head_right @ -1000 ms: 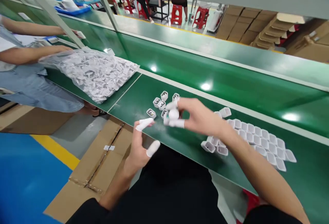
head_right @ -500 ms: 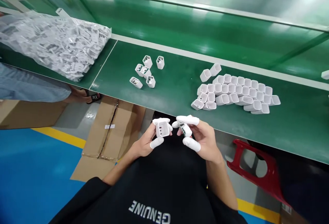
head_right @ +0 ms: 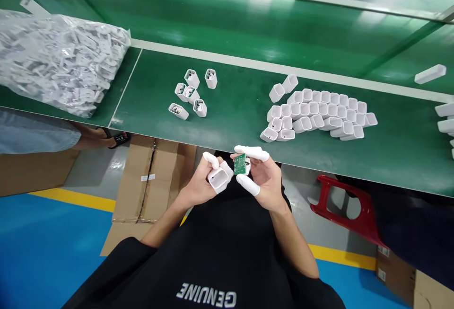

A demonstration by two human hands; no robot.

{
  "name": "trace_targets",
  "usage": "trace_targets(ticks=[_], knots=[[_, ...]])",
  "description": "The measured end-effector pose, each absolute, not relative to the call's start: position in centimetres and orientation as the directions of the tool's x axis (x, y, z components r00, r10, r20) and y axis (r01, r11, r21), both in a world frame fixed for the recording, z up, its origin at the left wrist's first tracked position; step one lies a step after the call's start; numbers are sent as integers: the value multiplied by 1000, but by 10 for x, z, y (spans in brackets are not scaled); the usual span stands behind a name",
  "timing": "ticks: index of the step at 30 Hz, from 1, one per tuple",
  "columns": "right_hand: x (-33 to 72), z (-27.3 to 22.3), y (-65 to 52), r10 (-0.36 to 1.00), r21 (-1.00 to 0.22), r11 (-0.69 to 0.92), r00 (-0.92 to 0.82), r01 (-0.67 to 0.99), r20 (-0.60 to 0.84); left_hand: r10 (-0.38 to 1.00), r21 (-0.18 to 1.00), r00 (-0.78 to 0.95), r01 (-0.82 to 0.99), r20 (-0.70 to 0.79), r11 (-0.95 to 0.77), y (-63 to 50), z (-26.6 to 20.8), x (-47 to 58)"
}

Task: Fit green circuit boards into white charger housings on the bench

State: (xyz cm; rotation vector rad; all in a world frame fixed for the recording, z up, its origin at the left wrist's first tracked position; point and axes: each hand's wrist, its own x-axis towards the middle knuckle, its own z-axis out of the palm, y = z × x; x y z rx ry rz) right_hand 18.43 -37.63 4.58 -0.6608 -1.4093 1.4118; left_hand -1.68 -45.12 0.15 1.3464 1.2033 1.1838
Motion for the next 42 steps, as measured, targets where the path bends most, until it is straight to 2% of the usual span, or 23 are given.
trace_targets(ticks=[7,14,27,36,42], knots=[[173,47,-382,860,-903,312,-316,-294,400,929,899,52,239,366,-368,-423,13,-19],[166,46,-377,860,-902,360,-289,-239,420,874,827,117,286,471,-484,-404,24,-20],[187,34,-371,882,-920,331,-279,-209,381,874,793,236,368,425,-485,-381,29,-5],[204,24,-363,918,-958,280,-276,-57,285,891,823,268,354,365,-444,-367,23,7],[211,14,-356,909,-955,284,-295,-82,296,893,818,283,372,350,-439,-360,18,11]])
